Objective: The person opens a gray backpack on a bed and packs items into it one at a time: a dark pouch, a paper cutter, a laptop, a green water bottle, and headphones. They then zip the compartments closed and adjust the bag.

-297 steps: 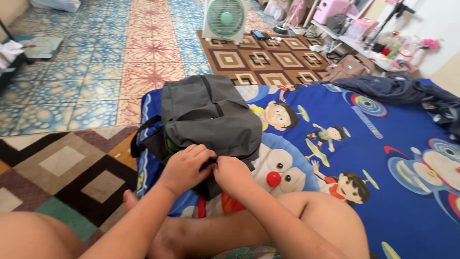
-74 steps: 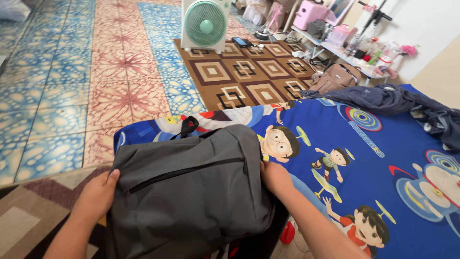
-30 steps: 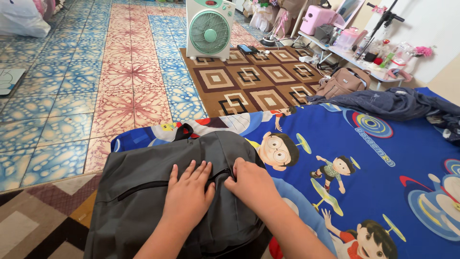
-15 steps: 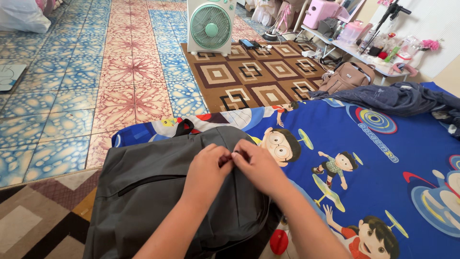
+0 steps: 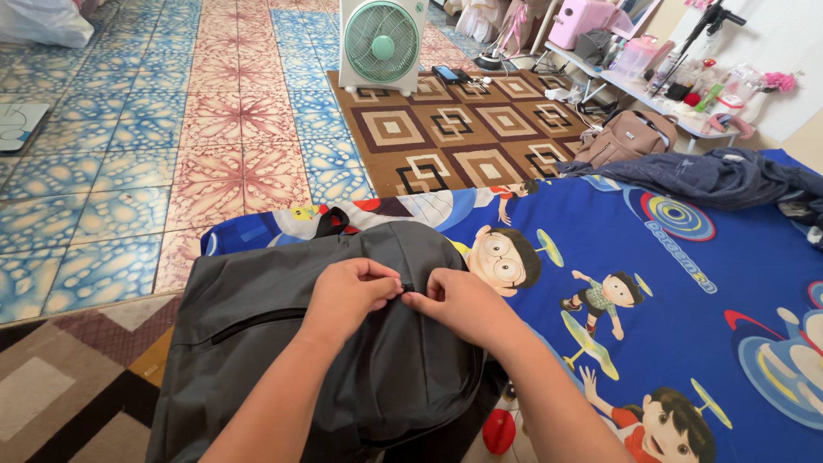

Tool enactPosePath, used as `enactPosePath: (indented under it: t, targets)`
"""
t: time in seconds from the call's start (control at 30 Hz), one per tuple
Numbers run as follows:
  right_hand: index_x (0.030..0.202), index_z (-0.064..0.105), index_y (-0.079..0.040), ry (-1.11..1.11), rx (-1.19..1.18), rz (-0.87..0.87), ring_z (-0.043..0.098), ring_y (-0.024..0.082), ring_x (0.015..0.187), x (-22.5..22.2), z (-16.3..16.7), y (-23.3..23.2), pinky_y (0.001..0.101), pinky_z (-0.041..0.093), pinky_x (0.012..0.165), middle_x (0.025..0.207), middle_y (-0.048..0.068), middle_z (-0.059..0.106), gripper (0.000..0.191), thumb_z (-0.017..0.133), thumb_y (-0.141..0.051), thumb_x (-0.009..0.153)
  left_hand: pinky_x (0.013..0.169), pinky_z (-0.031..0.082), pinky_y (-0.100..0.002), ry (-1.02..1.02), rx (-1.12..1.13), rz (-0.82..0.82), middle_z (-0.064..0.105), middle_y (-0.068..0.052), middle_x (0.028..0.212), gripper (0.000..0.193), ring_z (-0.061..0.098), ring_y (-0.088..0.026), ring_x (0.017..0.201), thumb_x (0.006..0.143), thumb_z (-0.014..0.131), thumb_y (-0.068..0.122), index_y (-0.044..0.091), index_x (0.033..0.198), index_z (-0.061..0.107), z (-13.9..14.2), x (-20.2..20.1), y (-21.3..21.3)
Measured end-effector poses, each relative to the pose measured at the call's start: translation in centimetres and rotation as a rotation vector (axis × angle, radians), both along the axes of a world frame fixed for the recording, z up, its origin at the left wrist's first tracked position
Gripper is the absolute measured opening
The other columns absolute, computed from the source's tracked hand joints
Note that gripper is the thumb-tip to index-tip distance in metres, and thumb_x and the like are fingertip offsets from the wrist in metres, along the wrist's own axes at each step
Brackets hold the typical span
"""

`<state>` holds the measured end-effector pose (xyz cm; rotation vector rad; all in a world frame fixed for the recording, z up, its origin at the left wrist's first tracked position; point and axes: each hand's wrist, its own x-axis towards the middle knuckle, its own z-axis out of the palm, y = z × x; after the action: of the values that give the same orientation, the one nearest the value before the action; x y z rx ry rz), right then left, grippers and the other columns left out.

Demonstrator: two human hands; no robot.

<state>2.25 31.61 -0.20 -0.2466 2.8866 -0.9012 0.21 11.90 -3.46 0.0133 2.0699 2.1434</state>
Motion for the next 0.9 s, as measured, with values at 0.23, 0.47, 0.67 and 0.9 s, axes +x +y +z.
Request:
enactPosePath:
  t: [0.23, 0.47, 0.67, 0.9]
  targets:
    - [0.075, 0.052, -0.003, 0.005, -0.222, 0.117, 0.050, 0.013, 0.060, -0.4, -1.2, 0.4, 0.0327, 0.043, 0.056, 0.062, 0.004, 0.055, 0.039, 0.070, -0.033, 0.093, 0.058, 0.050, -0.025, 0.093, -0.242, 0.031, 0.074, -0.005, 0.073, 0.022, 0.062, -0.008, 0.063, 0.083, 0.081, 0.019, -0.002, 0.084, 0.074, 0.3, 0.2, -0.5]
    - [0.073, 0.056, -0.010, -0.167, -0.468, 0.233, 0.047, 0.004, 0.060, -2.2, -2.6, 2.0, 0.0239, 0.036, 0.055, 0.063, -0.005, 0.053, 0.034, 0.067, -0.031, 0.097, 0.054, 0.045, -0.027, 0.089, -0.378, -0.071, 0.074, -0.001, 0.074, 0.016, 0.062, -0.009, 0.062, 0.080, 0.081, 0.017, 0.006, 0.090, 0.075, 1.1, -0.6, -2.8]
    - [0.071, 0.052, -0.010, -0.196, -0.472, 0.218, 0.048, 0.004, 0.060, -2.4, -2.2, 2.5, 0.0230, 0.038, 0.055, 0.062, -0.005, 0.051, 0.038, 0.064, -0.032, 0.099, 0.064, 0.052, -0.025, 0.033, -0.367, -0.112, 0.075, -0.002, 0.080, 0.020, 0.070, -0.009, 0.072, 0.083, 0.080, 0.020, 0.006, 0.097, 0.075, 0.6, -1.0, -7.8]
    - [0.070, 0.050, -0.011, -0.201, -0.457, 0.185, 0.046, 0.005, 0.058, -2.2, -1.7, 2.7, 0.0238, 0.036, 0.054, 0.061, -0.004, 0.050, 0.040, 0.063, -0.034, 0.100, 0.074, 0.057, -0.031, -0.077, -0.401, 0.114, 0.075, -0.013, 0.086, 0.047, 0.074, -0.019, 0.080, 0.078, 0.084, 0.012, 0.004, 0.117, 0.059, 0.4, 0.0, -21.1]
